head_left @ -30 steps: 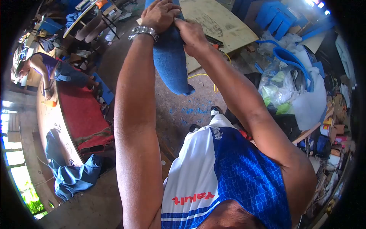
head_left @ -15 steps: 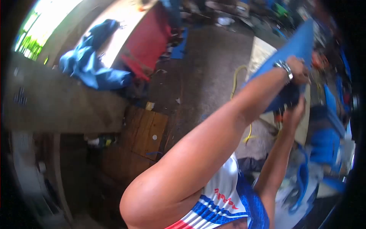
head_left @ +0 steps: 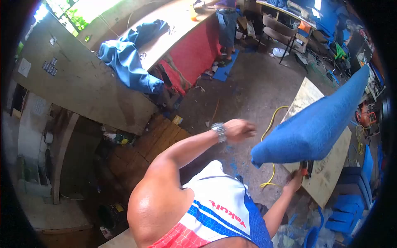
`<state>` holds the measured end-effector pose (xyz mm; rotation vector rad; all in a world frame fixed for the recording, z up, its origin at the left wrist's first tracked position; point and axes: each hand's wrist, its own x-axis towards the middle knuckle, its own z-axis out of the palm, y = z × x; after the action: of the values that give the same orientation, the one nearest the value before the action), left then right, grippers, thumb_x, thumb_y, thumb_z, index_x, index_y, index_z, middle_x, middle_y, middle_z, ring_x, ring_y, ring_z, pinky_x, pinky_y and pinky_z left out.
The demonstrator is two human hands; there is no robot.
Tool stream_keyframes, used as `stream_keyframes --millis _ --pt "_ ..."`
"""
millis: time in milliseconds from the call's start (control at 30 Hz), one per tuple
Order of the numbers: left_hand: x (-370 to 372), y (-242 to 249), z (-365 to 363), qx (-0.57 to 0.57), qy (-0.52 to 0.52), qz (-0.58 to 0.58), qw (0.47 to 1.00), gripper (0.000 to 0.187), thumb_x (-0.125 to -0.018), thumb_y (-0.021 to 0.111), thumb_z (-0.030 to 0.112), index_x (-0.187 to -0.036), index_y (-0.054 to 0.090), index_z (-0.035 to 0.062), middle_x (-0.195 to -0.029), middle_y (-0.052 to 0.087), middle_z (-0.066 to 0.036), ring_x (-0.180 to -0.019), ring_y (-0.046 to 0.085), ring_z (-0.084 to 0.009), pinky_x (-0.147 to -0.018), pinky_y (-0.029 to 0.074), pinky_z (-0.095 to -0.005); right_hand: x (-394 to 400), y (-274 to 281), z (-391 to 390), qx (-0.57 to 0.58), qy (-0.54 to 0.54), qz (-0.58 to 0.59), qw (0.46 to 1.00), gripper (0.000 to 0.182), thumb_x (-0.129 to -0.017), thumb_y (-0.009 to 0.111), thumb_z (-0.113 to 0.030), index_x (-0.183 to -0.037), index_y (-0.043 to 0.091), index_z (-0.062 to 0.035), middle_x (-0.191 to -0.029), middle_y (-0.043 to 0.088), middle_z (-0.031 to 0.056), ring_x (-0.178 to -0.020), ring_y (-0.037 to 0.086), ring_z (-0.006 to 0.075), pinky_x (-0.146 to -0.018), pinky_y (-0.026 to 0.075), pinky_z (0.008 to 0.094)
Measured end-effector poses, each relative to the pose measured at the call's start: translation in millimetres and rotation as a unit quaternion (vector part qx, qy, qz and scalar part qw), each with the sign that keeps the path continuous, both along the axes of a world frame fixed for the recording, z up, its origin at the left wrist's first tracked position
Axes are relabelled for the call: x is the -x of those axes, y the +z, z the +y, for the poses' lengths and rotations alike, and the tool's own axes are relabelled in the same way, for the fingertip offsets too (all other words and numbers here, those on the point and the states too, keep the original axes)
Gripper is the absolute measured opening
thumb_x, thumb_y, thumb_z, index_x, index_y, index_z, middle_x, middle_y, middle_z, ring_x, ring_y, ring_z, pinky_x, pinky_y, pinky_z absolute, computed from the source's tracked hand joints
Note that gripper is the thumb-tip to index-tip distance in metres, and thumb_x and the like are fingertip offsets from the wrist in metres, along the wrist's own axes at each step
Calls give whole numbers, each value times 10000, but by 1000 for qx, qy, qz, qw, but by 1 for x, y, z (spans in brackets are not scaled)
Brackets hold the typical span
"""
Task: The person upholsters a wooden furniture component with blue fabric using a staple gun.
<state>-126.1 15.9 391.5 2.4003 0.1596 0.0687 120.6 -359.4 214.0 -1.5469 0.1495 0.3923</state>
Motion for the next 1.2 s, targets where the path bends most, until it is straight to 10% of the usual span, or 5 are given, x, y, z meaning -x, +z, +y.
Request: stream_keyframes --millis 167,367,833,900,1200 --pt "109 -30 82 92 310 13 946 269 -973 613 261 -1098 704 41 -1014 727 -136 -909 699 -223 -814 542 -352 109 -112 -53 297 283 130 903 385 -999 490 -389 -700 510 -148 -551 469 8 -408 436 153 -387 371 332" --pt "154 -38 205 64 465 -107 877 225 -952 649 203 -1069 692 15 -910 729 -105 -807 685 -171 -755 537 -309 161 -163 45 395 541 64 740 324 -965 513 -392 -809 578 -116 -706 547 93 -600 521 239 -535 428 398" --pt "-15 -79 313 137 -187 -2 973 232 -943 591 163 -1088 702 21 -1092 697 -170 -966 678 -336 -853 536 -396 125 -254 278 480 533 -277 640 403 -914 564 -381 -832 715 -16 -949 708 227 -895 691 386 -808 527 505" --pt "-61 -103 351 141 -234 -37 961 235 -952 581 169 -1097 701 29 -1092 698 -168 -959 678 -336 -855 534 -388 108 -231 302 457 454 -32 764 401 -915 567 -376 -829 713 -12 -936 708 226 -890 692 383 -802 526 504" --pt "-63 -360 574 -163 61 399 901 285 -936 523 181 -1127 697 62 -1142 700 -153 -1077 666 -319 -918 530 -395 -41 -241 402 498 429 70 750 391 -920 579 -350 -817 705 6 -877 708 223 -865 697 372 -774 524 498"
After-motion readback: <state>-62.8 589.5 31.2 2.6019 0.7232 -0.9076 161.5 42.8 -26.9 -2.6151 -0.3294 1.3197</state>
